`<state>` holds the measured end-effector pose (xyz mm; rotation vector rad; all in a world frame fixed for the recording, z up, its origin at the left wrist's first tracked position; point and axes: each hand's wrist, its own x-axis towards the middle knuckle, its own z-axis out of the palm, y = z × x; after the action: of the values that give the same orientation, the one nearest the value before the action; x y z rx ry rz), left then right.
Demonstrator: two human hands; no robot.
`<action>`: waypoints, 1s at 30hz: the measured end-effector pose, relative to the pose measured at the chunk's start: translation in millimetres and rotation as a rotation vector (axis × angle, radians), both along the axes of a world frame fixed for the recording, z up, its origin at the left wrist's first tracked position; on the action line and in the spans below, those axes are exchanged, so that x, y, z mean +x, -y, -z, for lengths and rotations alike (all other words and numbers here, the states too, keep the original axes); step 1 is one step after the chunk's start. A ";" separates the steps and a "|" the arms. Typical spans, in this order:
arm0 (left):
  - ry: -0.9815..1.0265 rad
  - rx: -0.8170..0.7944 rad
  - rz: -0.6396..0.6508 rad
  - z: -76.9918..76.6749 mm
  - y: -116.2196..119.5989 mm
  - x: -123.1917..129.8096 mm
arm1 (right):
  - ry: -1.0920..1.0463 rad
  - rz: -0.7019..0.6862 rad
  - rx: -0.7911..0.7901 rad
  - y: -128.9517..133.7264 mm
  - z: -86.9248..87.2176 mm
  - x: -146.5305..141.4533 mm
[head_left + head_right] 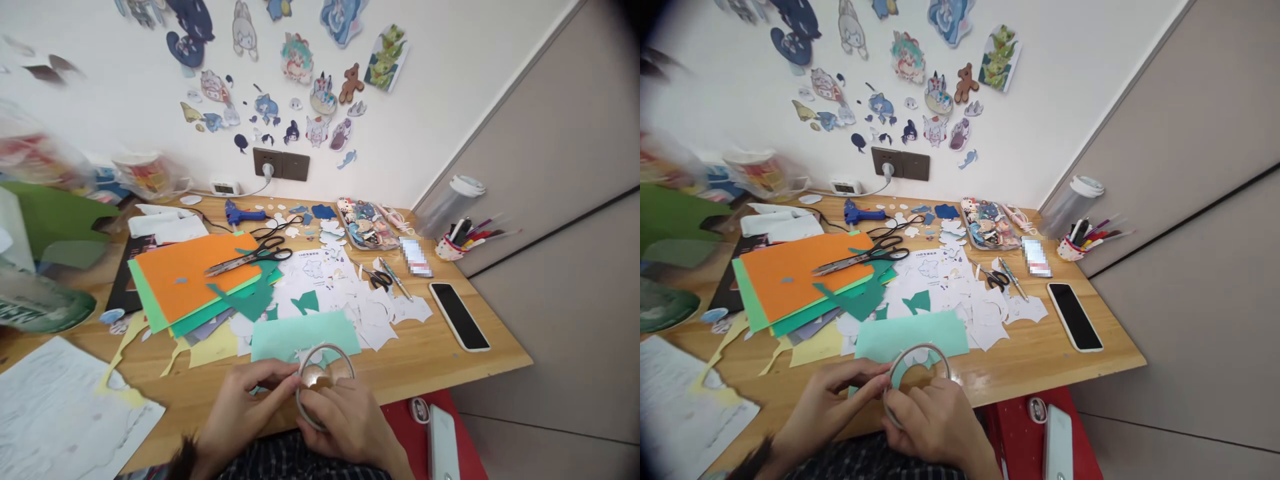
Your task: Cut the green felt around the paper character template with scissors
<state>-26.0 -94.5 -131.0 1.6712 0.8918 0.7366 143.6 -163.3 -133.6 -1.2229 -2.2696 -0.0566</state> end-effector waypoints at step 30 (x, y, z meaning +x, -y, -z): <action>-0.057 -0.172 -0.066 3.1 -3.8 29.8 | 0.066 0.451 -0.550 -13.8 -24.3 18.8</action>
<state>3.8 -90.7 -134.1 1.5230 1.0258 0.6397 162.4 -149.5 -109.4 -2.0264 -2.0807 0.3881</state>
